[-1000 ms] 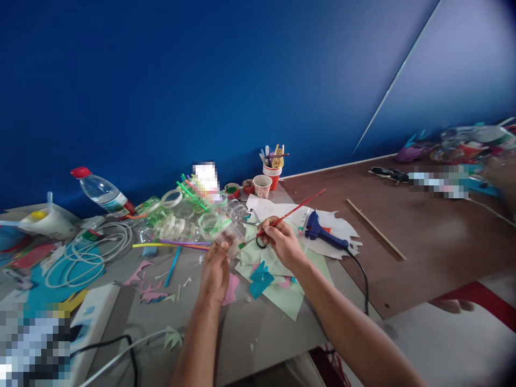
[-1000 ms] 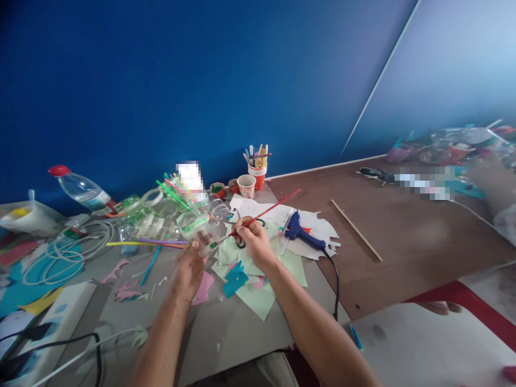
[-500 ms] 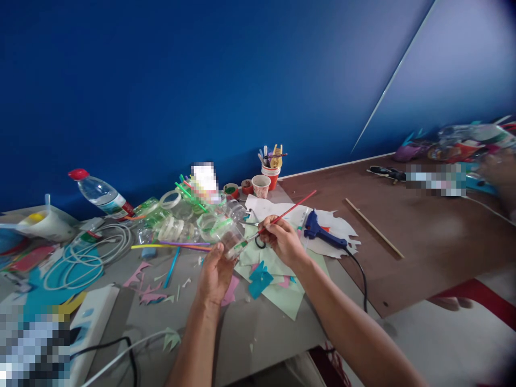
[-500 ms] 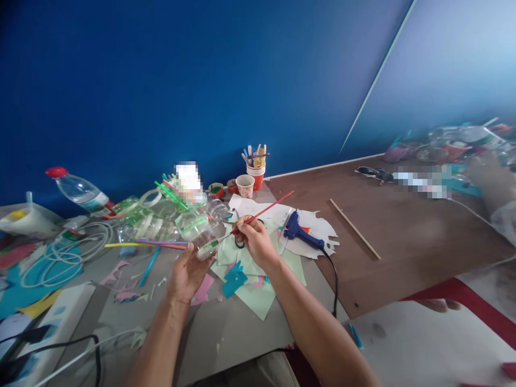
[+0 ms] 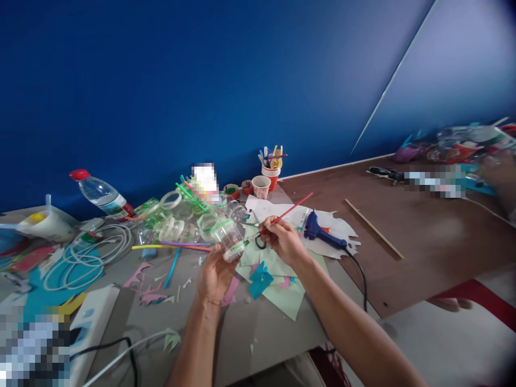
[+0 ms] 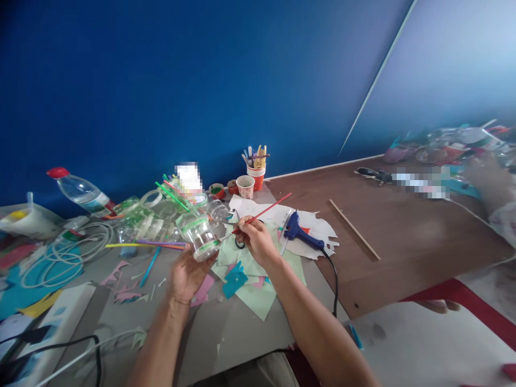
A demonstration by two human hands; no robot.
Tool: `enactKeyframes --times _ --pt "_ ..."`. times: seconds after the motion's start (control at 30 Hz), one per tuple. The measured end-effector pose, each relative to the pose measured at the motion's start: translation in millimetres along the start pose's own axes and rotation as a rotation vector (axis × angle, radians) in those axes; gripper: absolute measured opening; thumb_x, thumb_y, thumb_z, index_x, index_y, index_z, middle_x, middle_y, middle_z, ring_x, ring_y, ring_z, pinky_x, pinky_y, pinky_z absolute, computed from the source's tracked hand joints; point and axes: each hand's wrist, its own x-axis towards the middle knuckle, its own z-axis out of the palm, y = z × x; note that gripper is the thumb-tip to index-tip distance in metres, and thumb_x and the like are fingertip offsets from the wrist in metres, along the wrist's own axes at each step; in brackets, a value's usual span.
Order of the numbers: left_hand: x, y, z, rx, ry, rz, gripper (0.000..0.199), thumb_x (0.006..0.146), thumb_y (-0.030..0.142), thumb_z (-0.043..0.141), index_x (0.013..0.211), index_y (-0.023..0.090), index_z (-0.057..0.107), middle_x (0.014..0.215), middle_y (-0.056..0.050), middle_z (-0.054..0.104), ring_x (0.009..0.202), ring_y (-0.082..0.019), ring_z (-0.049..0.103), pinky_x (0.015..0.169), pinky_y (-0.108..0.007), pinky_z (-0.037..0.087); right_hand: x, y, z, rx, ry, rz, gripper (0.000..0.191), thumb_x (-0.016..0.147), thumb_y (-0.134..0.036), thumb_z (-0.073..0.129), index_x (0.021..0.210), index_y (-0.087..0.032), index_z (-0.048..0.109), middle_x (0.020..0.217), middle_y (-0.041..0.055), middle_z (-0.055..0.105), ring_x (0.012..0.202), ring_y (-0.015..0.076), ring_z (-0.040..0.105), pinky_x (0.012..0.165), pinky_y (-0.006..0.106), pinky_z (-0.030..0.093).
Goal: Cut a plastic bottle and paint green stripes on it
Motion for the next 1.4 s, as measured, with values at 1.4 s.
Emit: enactKeyframes --times 1.4 --pt "-3.7 6.7 -1.3 -0.033 -0.018 -0.006 0.033 0.075 0.035 0.065 0.102 0.016 0.07 0.107 -0.012 0.071 0.108 -0.03 0.063 0.092 -0.043 0.05 -1.6 4.3 1.4 -0.157 0.026 -0.072 0.004 0.069 -0.02 0.059 0.068 -0.017 0.056 0.054 -0.0028 0.051 0.045 0.0079 0.041 0.045 0.022 0.03"
